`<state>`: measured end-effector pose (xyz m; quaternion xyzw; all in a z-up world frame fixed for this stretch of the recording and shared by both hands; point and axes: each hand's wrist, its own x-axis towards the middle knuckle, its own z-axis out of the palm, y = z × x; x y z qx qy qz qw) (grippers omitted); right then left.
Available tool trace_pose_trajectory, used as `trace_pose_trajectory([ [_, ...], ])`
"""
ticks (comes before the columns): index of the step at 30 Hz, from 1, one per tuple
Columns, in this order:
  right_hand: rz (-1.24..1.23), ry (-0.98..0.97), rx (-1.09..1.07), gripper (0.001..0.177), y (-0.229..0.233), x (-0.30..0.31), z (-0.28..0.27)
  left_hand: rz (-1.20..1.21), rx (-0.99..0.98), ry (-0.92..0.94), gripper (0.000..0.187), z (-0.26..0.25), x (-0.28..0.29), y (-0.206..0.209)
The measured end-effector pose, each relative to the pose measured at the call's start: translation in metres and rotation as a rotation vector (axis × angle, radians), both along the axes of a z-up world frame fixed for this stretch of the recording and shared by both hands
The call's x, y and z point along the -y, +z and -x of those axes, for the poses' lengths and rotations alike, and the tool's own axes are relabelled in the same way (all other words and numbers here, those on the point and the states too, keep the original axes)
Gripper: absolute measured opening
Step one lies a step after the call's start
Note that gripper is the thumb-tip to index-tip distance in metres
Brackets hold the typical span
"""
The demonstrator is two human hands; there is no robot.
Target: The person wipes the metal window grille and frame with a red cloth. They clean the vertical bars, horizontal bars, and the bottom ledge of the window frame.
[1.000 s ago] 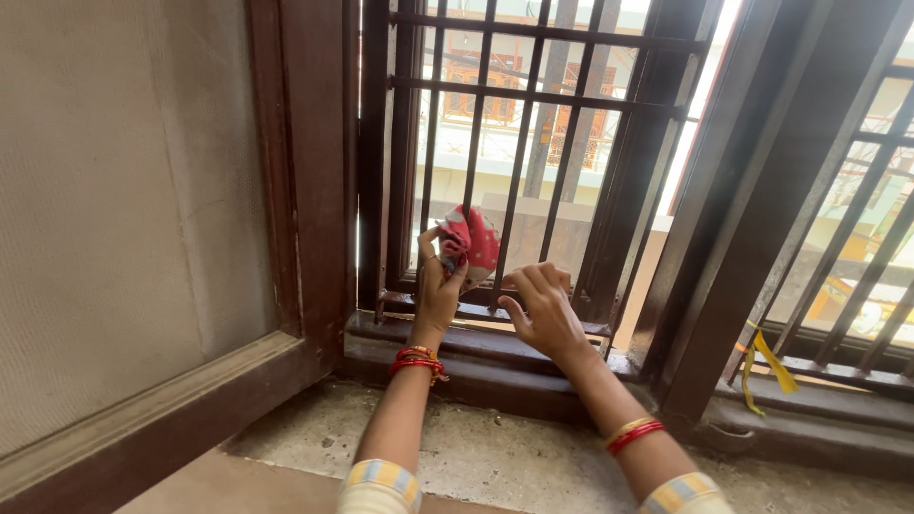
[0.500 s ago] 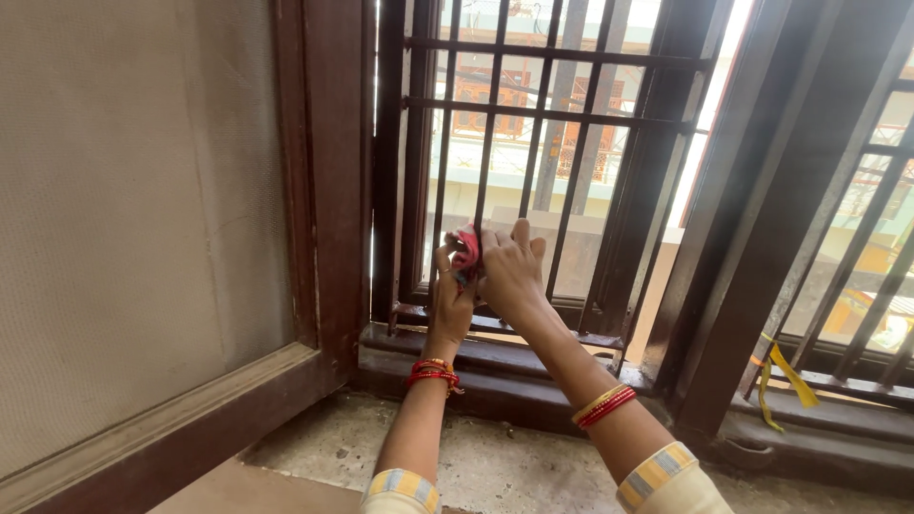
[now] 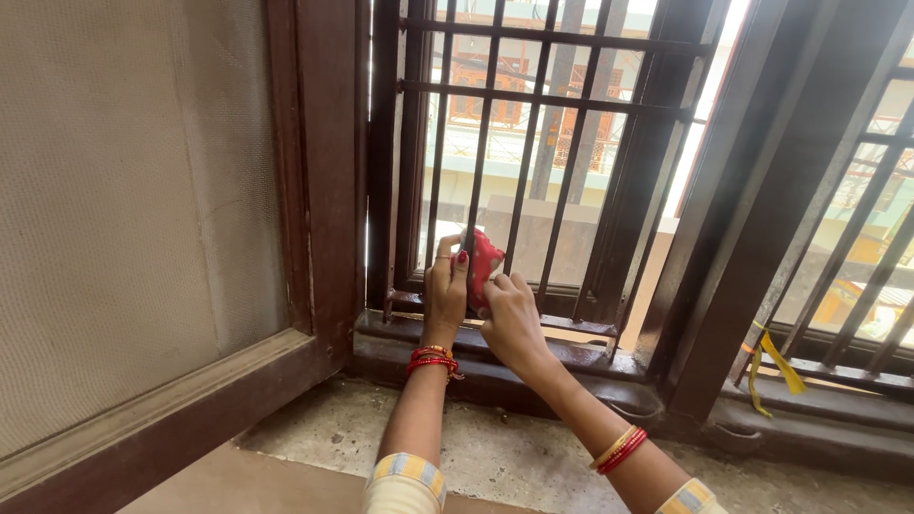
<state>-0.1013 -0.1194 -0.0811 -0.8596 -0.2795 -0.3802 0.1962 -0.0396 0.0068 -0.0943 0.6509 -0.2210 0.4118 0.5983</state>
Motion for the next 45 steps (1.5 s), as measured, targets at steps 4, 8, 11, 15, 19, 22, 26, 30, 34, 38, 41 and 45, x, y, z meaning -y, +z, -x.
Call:
trace_pose_trajectory([
  [4, -0.082, 0.125, -0.09, 0.013, 0.007, 0.006, 0.01, -0.008, 0.034, -0.003, 0.061, -0.001, 0.0, 0.003],
  [8, -0.123, 0.114, -0.31, 0.011, 0.008, 0.024, 0.016, 0.004, 0.108, -0.021, 0.061, -0.003, 0.001, 0.0],
  [11, -0.366, 0.2, -0.604, 0.011, 0.0, 0.039, 0.006, -0.01, 0.102, -0.012, 0.059, -0.005, 0.0, -0.002],
  [15, -0.833, 0.478, -0.643, 0.018, 0.009, 0.065, 0.001, -0.035, 0.03, 0.054, 0.048, -0.016, 0.004, -0.004],
  [19, -1.204, 0.658, -0.44, 0.022, 0.059, 0.07, 0.021, -0.034, 0.036, 0.082, 0.032, -0.021, 0.008, -0.009],
  [22, -1.068, 0.661, -0.001, 0.027, 0.09, 0.064, 0.036, -0.036, 0.056, 0.139, 0.028, -0.02, 0.009, -0.008],
  [26, -0.395, 0.24, 0.66, 0.034, 0.121, 0.043, 0.031, -0.059, 0.178, 0.158, 0.048, -0.011, 0.007, -0.003],
  [30, -0.091, 0.246, 0.26, 0.048, 0.145, 0.022, -0.015, -0.099, 0.307, 0.137, 0.061, -0.004, 0.006, 0.0],
  [34, 0.367, -0.137, 0.54, 0.088, 0.128, 0.018, -0.058, -0.086, 0.16, 0.046, 0.067, 0.003, 0.004, 0.005],
  [38, 0.388, -0.246, 0.594, 0.085, 0.087, 0.012, -0.071, -0.089, 0.172, 0.023, 0.072, 0.002, 0.004, 0.005],
  [41, 0.441, -0.227, 0.577, 0.067, 0.054, 0.013, -0.061, -0.084, 0.177, 0.018, 0.079, 0.001, 0.005, 0.004],
  [45, 0.486, -0.093, 0.539, 0.06, 0.01, 0.028, -0.03, -0.069, 0.128, -0.028, 0.085, 0.0, 0.0, 0.001],
])
